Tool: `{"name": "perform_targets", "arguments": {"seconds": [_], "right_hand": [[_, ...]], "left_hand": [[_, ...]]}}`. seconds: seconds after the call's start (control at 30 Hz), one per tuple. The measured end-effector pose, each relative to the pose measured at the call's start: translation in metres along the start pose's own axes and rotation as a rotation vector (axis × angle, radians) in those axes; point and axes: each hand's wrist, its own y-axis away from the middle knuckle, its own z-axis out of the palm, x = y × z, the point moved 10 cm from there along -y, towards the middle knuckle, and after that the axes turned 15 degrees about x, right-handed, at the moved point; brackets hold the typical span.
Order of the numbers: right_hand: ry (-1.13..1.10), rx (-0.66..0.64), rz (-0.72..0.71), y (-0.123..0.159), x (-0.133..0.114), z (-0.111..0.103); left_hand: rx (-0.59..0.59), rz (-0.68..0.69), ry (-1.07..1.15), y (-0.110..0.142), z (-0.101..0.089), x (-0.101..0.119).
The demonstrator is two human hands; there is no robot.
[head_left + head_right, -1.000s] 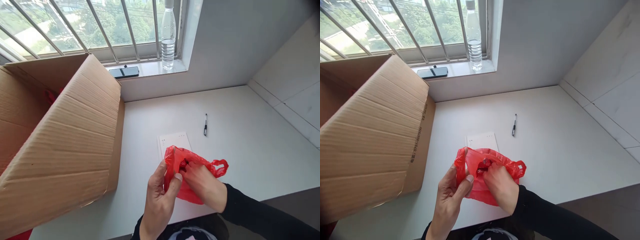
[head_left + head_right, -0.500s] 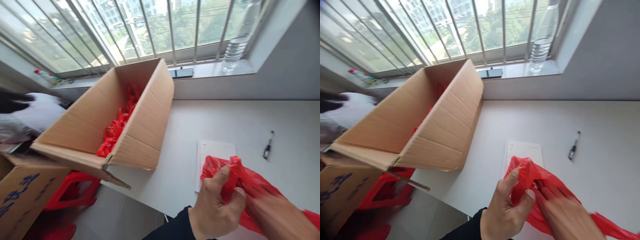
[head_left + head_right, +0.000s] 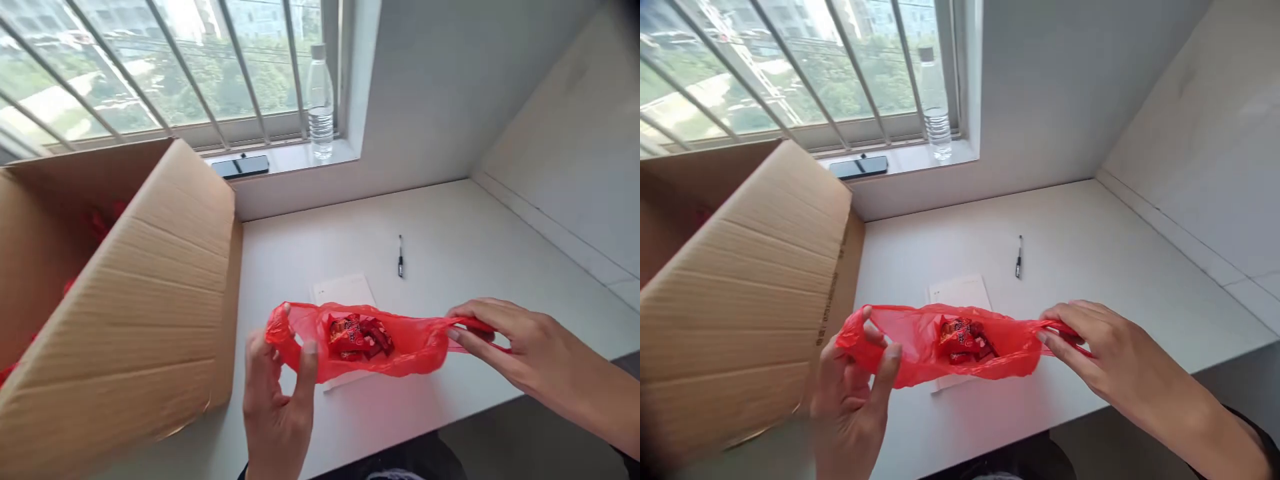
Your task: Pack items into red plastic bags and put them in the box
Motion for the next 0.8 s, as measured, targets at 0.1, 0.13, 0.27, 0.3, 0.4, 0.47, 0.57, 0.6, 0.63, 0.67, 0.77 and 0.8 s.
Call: {"name": "perform_targets", "arguments": {"seconds": [0.1,0.13,0.27,0.3,0.4,0.47,0.57,0.6,0.63,0.67,0.77,0.8], "right_hand": [[-0.140,0.030,0.115,0.002,-0.006,-0.021],[-0.169,0.065,0.136,0.002,-0.009,-0.028],[-0.288,0.169,0.109,0.005,-0.026,-0.048],[-0.316,0.175,0.090,0.006,-0.029,-0.049],[-0.379,0.151,0.032,0.010,-0.033,-0.043],[-0.398,0.159,0.008,0.012,-0.032,-0.041],[-0.381,0.189,0.034,0.008,-0.027,-0.042],[-0.355,0.200,0.036,0.006,-0.028,-0.043],[-0.308,0.223,0.029,0.004,-0.030,-0.046],[-0.231,0.268,0.013,0.002,-0.034,-0.051],[0.038,0.512,-0.088,0.002,-0.065,-0.070],[0.062,0.536,-0.143,0.001,-0.080,-0.067]], "left_hand": [[0.070,0.190,-0.033,-0.003,-0.001,0.027],[0.073,0.197,-0.020,-0.003,-0.001,0.032],[-0.087,0.069,0.156,0.004,0.010,0.026],[-0.142,0.038,0.209,0.007,0.013,0.023],[-0.243,-0.023,0.295,0.013,0.019,0.012],[-0.235,-0.055,0.298,0.012,0.019,0.006],[-0.167,-0.091,0.281,0.005,0.019,0.004],[-0.144,-0.097,0.275,0.002,0.018,0.005],[-0.122,-0.097,0.266,0.000,0.018,0.006],[-0.106,-0.091,0.255,-0.001,0.018,0.006],[-0.080,-0.065,0.187,0.002,0.021,0.006],[-0.077,-0.037,0.166,0.005,0.023,0.008]]}}
